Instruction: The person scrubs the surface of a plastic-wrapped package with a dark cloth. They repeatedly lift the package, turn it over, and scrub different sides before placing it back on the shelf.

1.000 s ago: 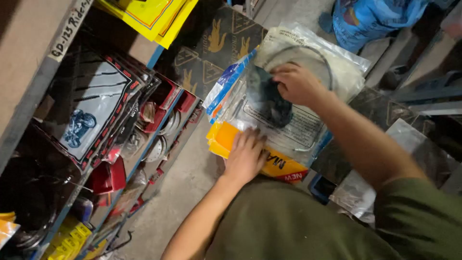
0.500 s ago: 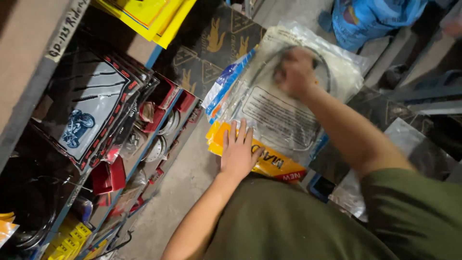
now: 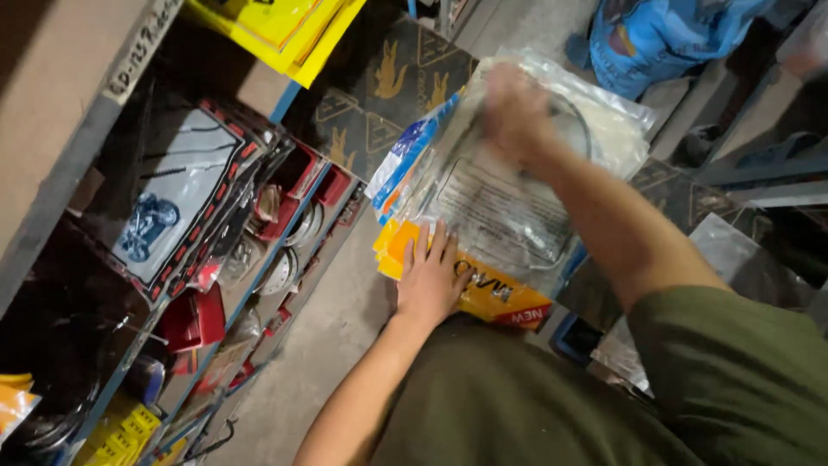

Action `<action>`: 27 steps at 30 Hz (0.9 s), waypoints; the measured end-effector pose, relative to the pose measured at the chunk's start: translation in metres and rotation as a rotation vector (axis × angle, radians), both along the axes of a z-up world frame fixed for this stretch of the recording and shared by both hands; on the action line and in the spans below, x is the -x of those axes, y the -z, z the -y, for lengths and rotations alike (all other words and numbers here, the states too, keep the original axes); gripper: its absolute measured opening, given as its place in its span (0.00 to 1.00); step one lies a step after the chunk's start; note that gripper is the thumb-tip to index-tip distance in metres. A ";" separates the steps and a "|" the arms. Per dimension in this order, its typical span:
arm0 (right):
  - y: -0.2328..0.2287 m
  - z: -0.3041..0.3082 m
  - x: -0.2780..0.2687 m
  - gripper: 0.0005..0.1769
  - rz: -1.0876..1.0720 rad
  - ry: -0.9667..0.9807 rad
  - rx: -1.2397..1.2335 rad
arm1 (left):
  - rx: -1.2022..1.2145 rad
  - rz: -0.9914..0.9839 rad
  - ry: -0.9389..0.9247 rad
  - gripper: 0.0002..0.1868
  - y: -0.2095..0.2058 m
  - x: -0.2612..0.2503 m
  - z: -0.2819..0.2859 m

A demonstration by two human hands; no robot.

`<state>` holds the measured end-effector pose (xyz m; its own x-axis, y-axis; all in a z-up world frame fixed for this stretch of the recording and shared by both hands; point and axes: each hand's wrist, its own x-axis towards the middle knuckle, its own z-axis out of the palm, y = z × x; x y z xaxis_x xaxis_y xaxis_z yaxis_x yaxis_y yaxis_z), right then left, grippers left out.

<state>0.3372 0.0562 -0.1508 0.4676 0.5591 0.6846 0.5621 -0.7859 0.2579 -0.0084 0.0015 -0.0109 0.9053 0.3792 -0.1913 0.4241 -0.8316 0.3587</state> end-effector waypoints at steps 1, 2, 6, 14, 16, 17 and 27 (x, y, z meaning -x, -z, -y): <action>-0.010 0.012 0.004 0.11 -0.002 0.000 0.002 | 0.002 -0.002 0.000 0.38 -0.001 0.001 -0.002; -0.021 0.025 0.008 0.16 -0.282 -0.069 0.020 | 0.009 0.017 -0.006 0.34 -0.001 0.002 -0.003; 0.003 0.019 0.097 0.39 -0.846 -0.166 0.254 | 0.159 0.381 -0.230 0.18 0.023 0.005 -0.021; -0.064 0.180 0.178 0.31 -0.331 -0.589 0.130 | -0.097 0.446 -0.237 0.24 0.056 -0.033 -0.066; -0.072 0.204 0.153 0.30 -0.242 -0.461 0.083 | -0.111 0.358 -0.204 0.26 0.049 -0.046 -0.074; -0.080 0.213 0.151 0.27 -0.394 -0.243 0.018 | -0.056 0.302 -0.232 0.26 0.045 -0.053 -0.076; -0.080 0.178 0.271 0.26 -0.536 -0.445 -0.092 | 0.002 -0.019 -0.176 0.27 0.063 -0.089 -0.096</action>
